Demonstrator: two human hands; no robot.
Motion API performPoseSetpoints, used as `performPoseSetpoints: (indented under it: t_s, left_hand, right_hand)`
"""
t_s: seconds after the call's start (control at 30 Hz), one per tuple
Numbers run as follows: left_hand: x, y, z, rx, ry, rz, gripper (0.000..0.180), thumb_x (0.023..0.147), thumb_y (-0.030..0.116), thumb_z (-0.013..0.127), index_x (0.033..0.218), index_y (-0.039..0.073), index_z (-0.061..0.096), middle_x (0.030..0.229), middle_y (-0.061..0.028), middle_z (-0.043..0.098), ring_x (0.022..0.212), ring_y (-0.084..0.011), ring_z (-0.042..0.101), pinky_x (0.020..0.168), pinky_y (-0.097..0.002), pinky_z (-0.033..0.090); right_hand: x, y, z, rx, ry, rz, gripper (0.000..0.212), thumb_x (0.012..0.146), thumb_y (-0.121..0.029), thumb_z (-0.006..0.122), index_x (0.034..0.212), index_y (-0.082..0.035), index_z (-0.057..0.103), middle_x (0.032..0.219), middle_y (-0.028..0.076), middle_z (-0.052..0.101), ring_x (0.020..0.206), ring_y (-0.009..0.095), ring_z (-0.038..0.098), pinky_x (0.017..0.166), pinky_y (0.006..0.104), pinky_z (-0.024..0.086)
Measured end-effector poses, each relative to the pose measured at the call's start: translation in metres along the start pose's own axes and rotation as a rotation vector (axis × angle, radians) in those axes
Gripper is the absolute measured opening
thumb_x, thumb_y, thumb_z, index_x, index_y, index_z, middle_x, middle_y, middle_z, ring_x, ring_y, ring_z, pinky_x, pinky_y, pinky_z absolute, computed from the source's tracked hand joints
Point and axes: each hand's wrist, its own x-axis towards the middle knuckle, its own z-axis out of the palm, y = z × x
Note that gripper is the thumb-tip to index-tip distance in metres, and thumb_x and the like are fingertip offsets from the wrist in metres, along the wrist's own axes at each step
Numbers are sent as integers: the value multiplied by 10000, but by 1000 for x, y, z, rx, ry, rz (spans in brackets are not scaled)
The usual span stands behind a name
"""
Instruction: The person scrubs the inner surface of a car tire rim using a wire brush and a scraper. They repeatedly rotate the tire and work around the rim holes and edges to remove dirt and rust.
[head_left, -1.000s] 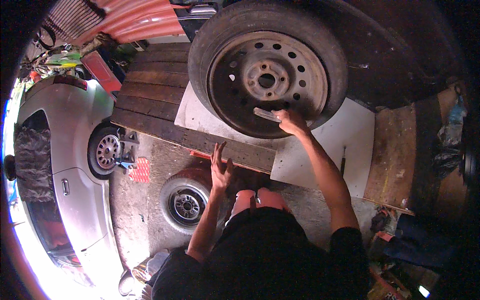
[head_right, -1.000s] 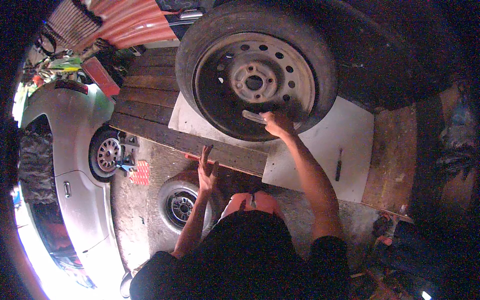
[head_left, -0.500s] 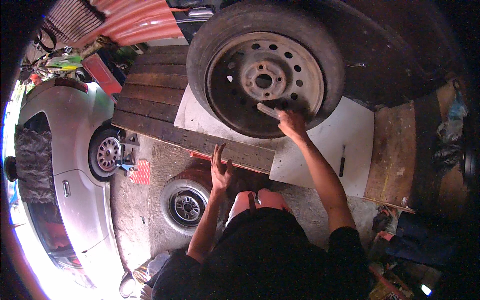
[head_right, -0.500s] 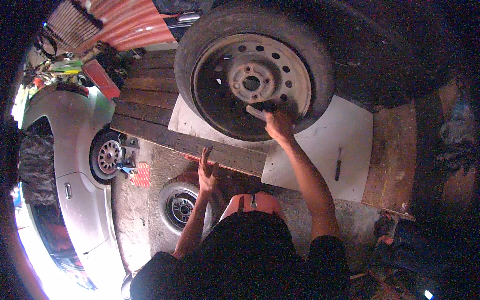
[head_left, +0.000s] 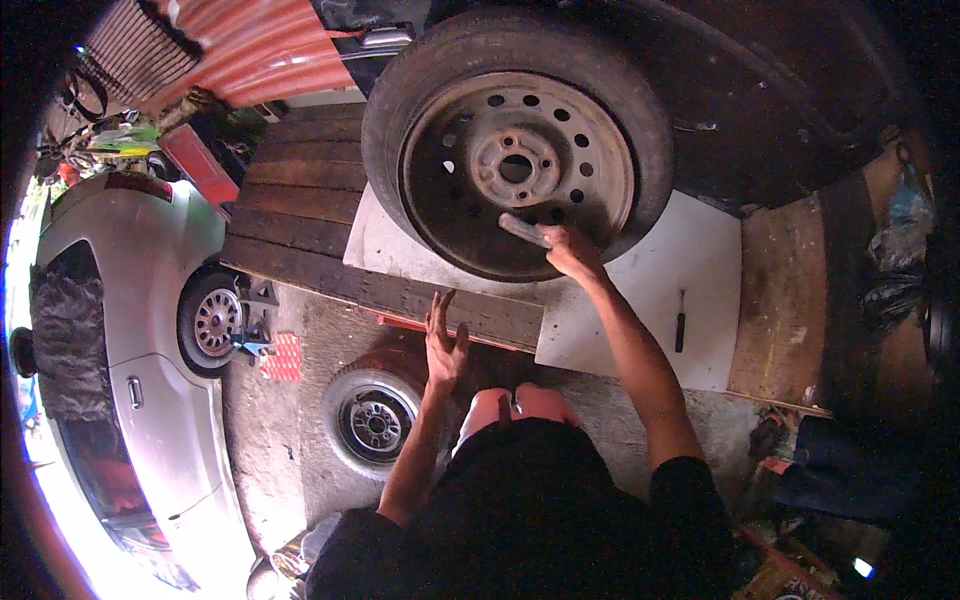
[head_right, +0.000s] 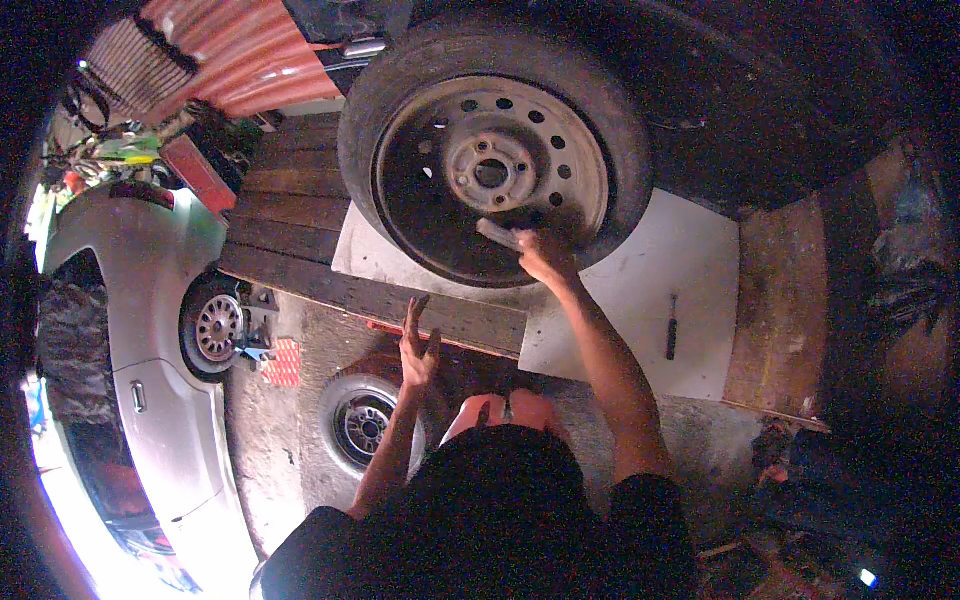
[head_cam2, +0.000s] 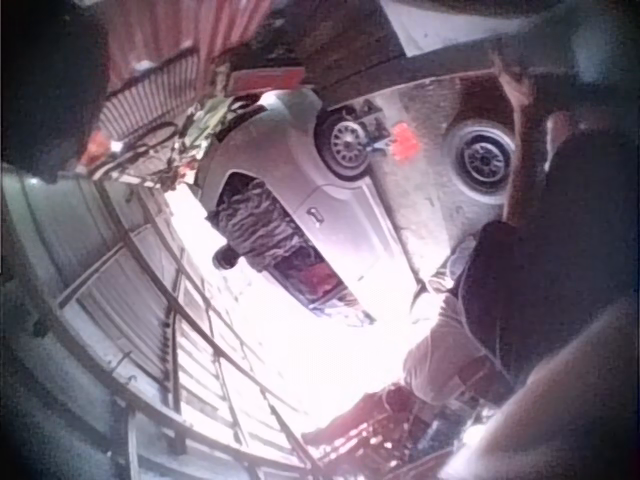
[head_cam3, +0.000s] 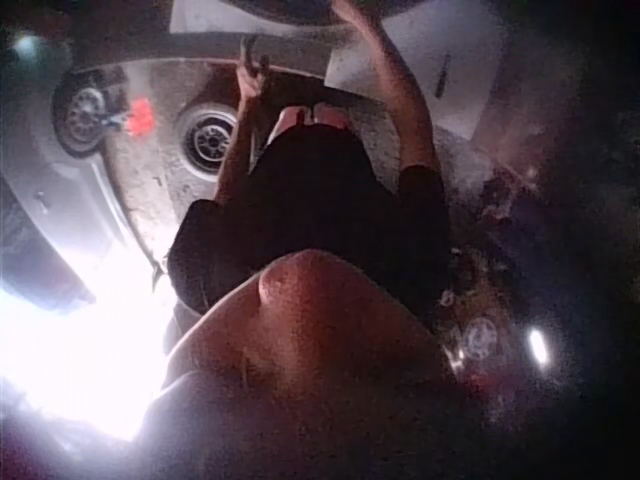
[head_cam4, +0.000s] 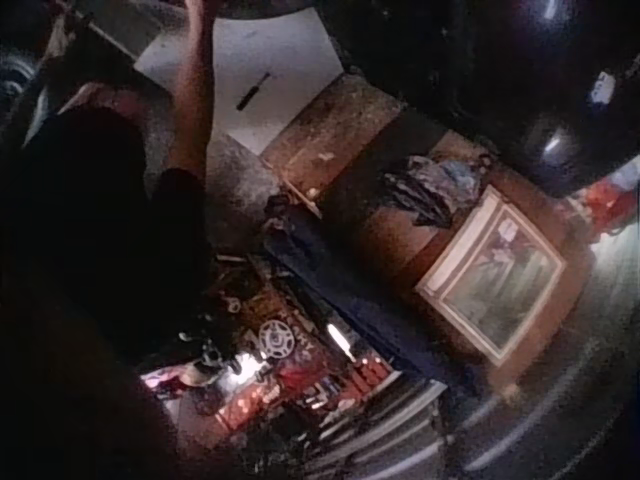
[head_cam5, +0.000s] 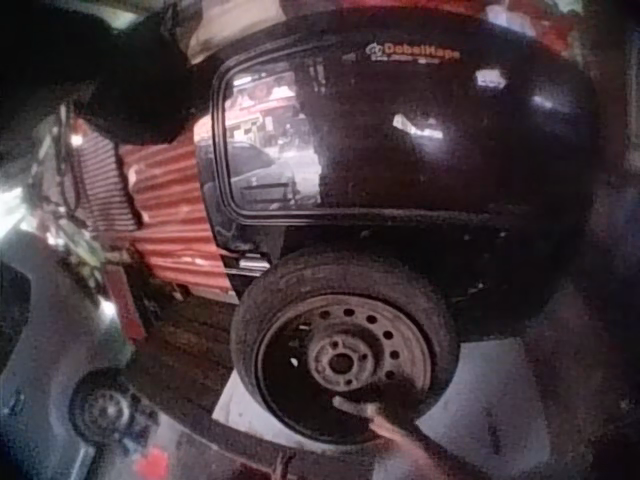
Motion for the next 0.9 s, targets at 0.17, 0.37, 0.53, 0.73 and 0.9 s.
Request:
performPoseSetpoints:
  t_s: [0.17, 0.37, 0.53, 0.73, 0.9]
  left_hand:
    - [-1, -4, -2, -3, 17, -34, 602, 946, 363, 537, 1444, 53, 401, 1461, -166, 465, 1449, -392, 274, 1173, -542, 176]
    - [-5, -5, -1, 3, 22, -37, 586, 942, 323, 552, 1439, 50, 406, 1467, -165, 457, 1453, -390, 267, 1171, -554, 173]
    - [0, 2, 3, 35, -27, -30, 579, 946, 311, 538, 1442, 51, 395, 1481, -159, 442, 1455, -393, 261, 1161, -584, 170]
    - [0, -3, -2, 10, 3, -1, 598, 956, 370, 527, 1442, 48, 394, 1474, -169, 447, 1443, -406, 279, 1157, -581, 182]
    - [-1, -10, 1, -18, 7, 3, 607, 964, 395, 521, 1445, 49, 388, 1467, -169, 453, 1439, -411, 284, 1153, -582, 188]
  right_hand:
    - [-31, -10, 6, -113, 246, 58, 500, 819, -30, 574, 1314, -99, 576, 1045, 219, 663, 957, 422, 650, 806, 507, 533]
    - [-51, -43, 15, 1, 12, 326, 509, 856, -38, 531, 1363, -89, 531, 999, 250, 672, 955, 437, 648, 813, 517, 528]
    - [-35, -12, 42, 177, 27, 213, 451, 852, -48, 556, 1302, -69, 585, 1042, 227, 676, 971, 401, 653, 839, 486, 520]
    - [-41, -12, 5, -37, 100, 223, 430, 867, -72, 568, 1297, -65, 558, 1027, 217, 674, 938, 406, 654, 806, 503, 530]
    - [-52, -44, 45, 6, 173, 219, 433, 862, -9, 511, 1293, -40, 543, 1054, 262, 649, 952, 485, 628, 812, 549, 511]
